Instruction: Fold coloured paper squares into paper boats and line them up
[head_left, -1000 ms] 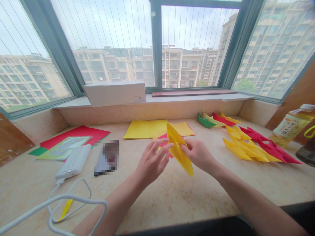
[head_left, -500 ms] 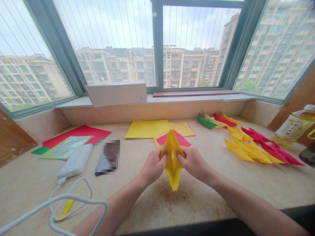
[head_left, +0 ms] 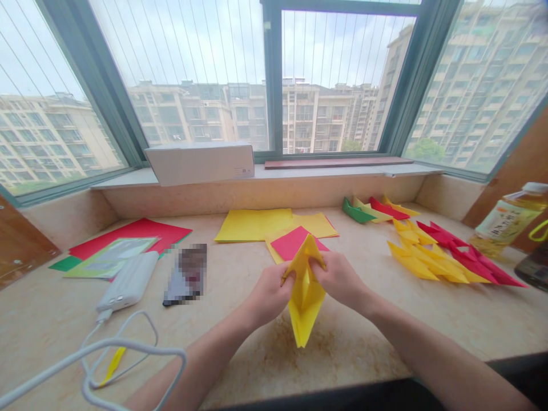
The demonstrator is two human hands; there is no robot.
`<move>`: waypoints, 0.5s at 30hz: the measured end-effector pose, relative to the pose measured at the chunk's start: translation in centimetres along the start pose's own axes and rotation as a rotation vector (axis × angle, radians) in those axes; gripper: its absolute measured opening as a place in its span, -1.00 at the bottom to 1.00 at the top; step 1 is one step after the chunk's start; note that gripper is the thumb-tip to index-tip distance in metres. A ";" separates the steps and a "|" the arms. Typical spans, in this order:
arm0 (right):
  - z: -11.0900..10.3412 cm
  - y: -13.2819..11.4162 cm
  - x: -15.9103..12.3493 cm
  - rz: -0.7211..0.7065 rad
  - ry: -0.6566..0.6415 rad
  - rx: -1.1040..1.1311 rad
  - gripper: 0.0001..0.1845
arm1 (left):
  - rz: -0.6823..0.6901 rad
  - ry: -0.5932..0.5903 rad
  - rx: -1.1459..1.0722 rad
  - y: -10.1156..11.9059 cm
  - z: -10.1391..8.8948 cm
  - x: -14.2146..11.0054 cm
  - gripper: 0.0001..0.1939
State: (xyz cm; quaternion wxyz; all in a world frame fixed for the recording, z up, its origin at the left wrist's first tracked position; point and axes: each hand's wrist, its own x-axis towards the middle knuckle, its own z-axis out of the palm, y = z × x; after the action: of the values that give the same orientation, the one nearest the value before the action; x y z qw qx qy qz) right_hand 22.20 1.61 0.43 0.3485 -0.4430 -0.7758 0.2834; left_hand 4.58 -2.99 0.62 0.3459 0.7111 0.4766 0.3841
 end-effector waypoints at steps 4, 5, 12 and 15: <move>0.0 0.2 0.0 0.002 0.040 -0.034 -0.65 | 0.029 -0.033 0.037 0.2 -0.2 -0.2 -0.76; 0.0 0.3 0.0 0.000 0.042 -0.029 -0.63 | 0.042 -0.047 0.058 0.3 -0.2 -0.3 -0.76; 0.1 0.5 0.1 -0.044 0.080 -0.116 -0.72 | 0.077 -0.080 0.118 0.6 -0.3 -0.4 -0.76; 0.1 0.5 0.1 -0.024 0.108 -0.103 -0.71 | 0.043 -0.071 0.074 0.6 -0.2 -0.3 -0.77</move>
State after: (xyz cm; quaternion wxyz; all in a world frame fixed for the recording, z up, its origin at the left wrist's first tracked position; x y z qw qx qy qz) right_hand 22.34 1.94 0.08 0.3697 -0.4656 -0.7749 0.2145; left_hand 4.55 -3.44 1.12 0.3276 0.7468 0.4624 0.3481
